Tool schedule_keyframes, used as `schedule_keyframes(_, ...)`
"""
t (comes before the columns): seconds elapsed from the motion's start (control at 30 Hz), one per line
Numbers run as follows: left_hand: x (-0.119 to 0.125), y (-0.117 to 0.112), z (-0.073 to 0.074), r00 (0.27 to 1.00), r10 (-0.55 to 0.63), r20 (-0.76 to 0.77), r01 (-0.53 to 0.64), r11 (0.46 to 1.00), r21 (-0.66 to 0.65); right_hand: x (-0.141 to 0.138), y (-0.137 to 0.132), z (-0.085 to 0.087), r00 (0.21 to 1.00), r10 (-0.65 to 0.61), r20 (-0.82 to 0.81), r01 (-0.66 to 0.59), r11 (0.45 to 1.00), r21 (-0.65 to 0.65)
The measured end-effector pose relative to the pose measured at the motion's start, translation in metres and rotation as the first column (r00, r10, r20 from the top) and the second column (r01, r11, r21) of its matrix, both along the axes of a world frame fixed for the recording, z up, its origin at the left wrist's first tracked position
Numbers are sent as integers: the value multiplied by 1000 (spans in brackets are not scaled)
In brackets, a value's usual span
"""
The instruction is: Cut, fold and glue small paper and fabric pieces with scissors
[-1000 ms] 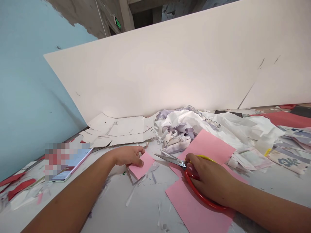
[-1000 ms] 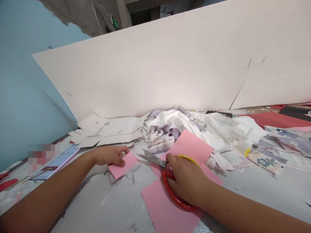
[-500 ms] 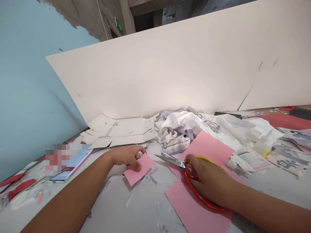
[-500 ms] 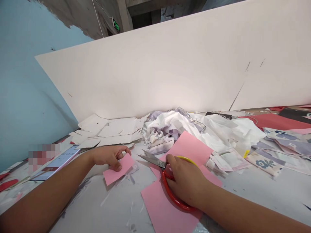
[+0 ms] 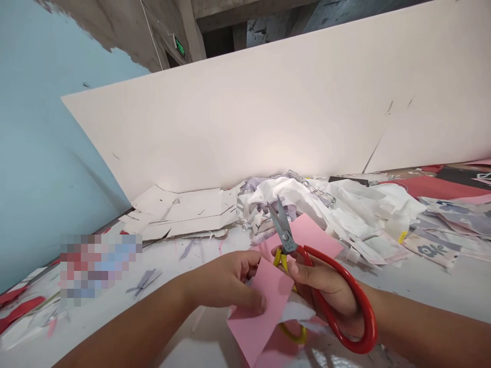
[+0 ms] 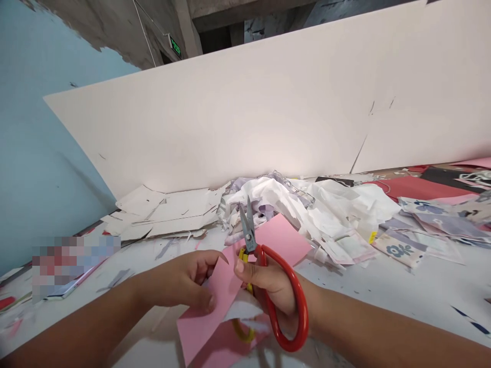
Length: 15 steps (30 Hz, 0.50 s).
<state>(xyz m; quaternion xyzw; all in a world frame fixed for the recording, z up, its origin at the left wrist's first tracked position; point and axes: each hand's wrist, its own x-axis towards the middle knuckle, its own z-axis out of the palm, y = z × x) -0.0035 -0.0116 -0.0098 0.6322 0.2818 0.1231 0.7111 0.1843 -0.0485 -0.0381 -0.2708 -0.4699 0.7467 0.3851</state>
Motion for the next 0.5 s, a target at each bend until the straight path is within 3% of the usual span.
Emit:
schedule_keyframes(0.07, -3, 6, -5, 991, 26, -134, -19, 998, 52, 1, 1, 0, 999, -16, 37, 16, 1000, 1)
schedule_keyframes(0.2, -8, 14, -7, 954, 47, -296, 3, 986, 168, 5, 7, -4, 963, -207, 171, 194, 977, 89)
schedule_keyframes(0.33, -7, 16, -4, 935, 36, -352, 37, 980, 198, 6, 10, -5, 891, -342, 299, 298, 936, 186)
schedule_keyframes(0.5, -7, 19, -3, 922, 120, -367, -7, 955, 296, 2, 13, 9, 813, -408, 415, 325, 910, 258)
